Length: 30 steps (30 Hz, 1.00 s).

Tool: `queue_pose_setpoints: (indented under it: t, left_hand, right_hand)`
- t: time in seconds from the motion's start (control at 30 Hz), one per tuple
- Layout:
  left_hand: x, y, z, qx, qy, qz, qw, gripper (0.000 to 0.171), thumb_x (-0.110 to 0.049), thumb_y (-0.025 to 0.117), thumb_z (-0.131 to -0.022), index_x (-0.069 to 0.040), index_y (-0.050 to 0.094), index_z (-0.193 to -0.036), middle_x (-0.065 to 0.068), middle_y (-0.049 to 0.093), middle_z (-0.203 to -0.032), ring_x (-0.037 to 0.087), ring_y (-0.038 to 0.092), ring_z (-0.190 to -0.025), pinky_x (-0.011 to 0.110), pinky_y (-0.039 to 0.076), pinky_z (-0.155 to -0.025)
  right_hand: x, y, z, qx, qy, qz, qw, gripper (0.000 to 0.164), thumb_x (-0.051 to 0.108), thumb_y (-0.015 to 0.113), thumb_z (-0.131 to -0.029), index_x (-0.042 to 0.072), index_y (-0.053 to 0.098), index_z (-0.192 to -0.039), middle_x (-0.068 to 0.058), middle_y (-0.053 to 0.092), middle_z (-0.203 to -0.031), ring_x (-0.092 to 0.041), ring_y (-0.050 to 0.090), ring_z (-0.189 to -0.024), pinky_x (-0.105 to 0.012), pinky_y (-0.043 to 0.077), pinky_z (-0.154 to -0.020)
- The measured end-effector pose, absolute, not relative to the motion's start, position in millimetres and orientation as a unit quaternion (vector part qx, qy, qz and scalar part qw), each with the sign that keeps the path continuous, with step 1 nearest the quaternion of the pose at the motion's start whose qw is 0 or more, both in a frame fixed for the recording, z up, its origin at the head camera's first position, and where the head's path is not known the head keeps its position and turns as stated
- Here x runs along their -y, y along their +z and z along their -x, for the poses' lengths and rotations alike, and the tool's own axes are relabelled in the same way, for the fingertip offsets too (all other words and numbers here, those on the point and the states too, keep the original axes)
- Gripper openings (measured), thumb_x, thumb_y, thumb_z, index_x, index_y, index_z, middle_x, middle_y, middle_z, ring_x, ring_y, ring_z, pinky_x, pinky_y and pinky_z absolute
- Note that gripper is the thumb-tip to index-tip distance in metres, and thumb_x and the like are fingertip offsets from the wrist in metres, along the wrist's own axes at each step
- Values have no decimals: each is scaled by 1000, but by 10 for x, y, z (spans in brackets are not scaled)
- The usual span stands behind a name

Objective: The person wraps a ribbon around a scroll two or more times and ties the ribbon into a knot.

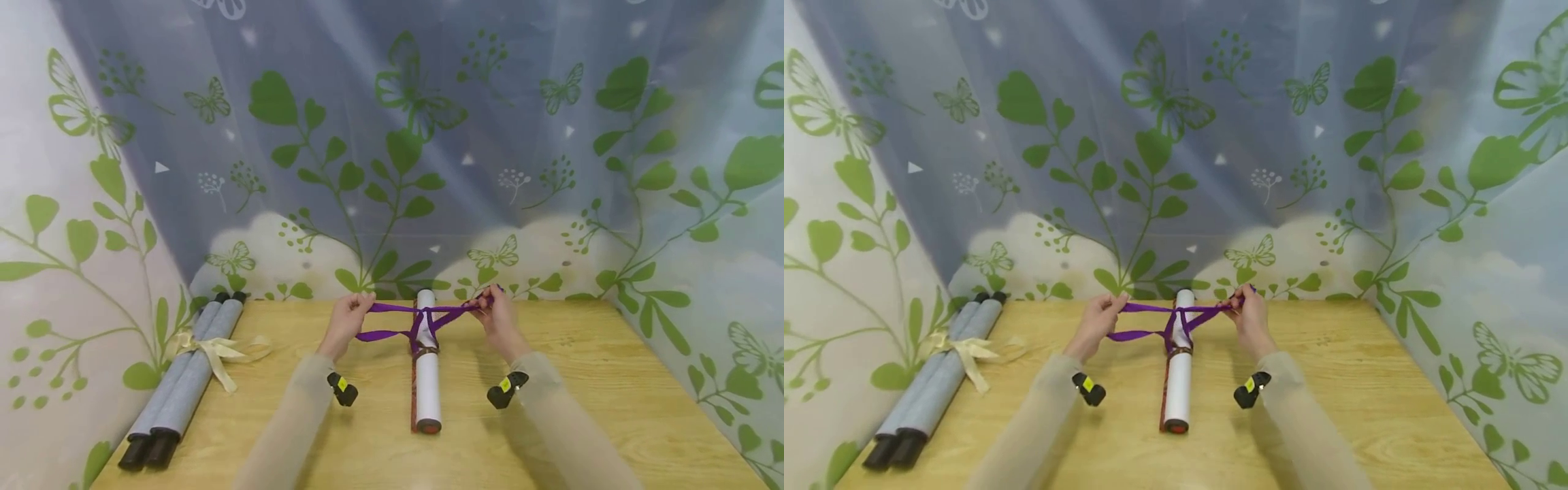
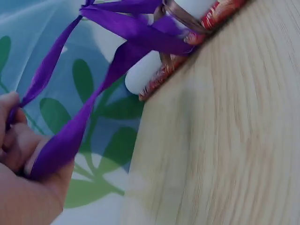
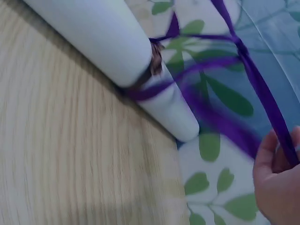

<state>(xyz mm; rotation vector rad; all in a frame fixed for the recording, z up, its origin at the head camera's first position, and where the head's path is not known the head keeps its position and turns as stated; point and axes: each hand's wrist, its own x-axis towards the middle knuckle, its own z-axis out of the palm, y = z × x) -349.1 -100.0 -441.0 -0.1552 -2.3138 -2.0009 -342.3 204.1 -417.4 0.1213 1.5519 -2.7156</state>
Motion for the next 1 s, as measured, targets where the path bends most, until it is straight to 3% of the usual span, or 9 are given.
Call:
queue_pose_setpoints:
  t: [0.13, 0.27, 0.43, 0.7, 0.87, 1.0]
  left_hand:
    - [1100, -4431, 3534, 836, -533, 63, 117, 39, -35, 60, -98, -10, 49, -70, -1, 41, -65, 12, 38, -58, 27, 33, -56]
    - [1248, -4485, 3559, 876, -452, 78, 148, 36, -34, 61, -97, -13, 51, -70, -1, 43, -61, 14, 35, -50, 28, 31, -51]
    - [1418, -4549, 3546, 907, -387, 97, 134, 34, -35, 63, -96, -14, 54, -70, -3, 41, -54, 12, 34, -44, 26, 28, -44]
    - [1691, -4663, 3579, 933, -330, 108, 96, 36, -33, 62, -97, -14, 52, -67, -4, 38, -55, 11, 31, -47, 26, 26, -46]
    - [1769, -4688, 3562, 943, -299, 127, 80, 37, -32, 63, -96, -14, 51, -66, -5, 38, -55, 11, 32, -49, 26, 28, -48]
    - [1764, -4729, 3559, 948, -286, 130, 61, 35, -30, 64, -96, -13, 52, -67, -4, 43, -57, 11, 36, -50, 26, 31, -49]
  right_hand:
    - [-2250, -4132, 3403, -496, -867, -50, -6, 27, 29, 28, -109, 12, 38, -90, 5, 33, -50, -12, 44, -57, -27, 49, -74]
    - [-2429, -4143, 3355, -539, -841, -43, -7, 36, 38, 25, -107, 12, 38, -86, 7, 29, -48, -10, 29, -49, -24, 36, -57]
    - [-2565, -4186, 3260, -623, -782, -20, 7, 45, 48, 26, -104, 12, 37, -80, 8, 28, -48, -7, 27, -45, -22, 30, -49]
    - [-2762, -4440, 3337, -769, -639, -14, -8, 56, 62, 22, -98, 14, 37, -74, 11, 27, -48, -6, 23, -41, -26, 21, -43]
    - [-2810, -4502, 3334, -838, -545, -12, -15, 52, 46, 20, -107, 13, 37, -71, 8, 28, -50, -9, 23, -43, -25, 28, -46]
    - [-2825, -4554, 3333, -857, -515, -5, 2, 43, 31, 25, -109, 1, 52, -94, 6, 33, -55, -11, 30, -48, -28, 34, -51]
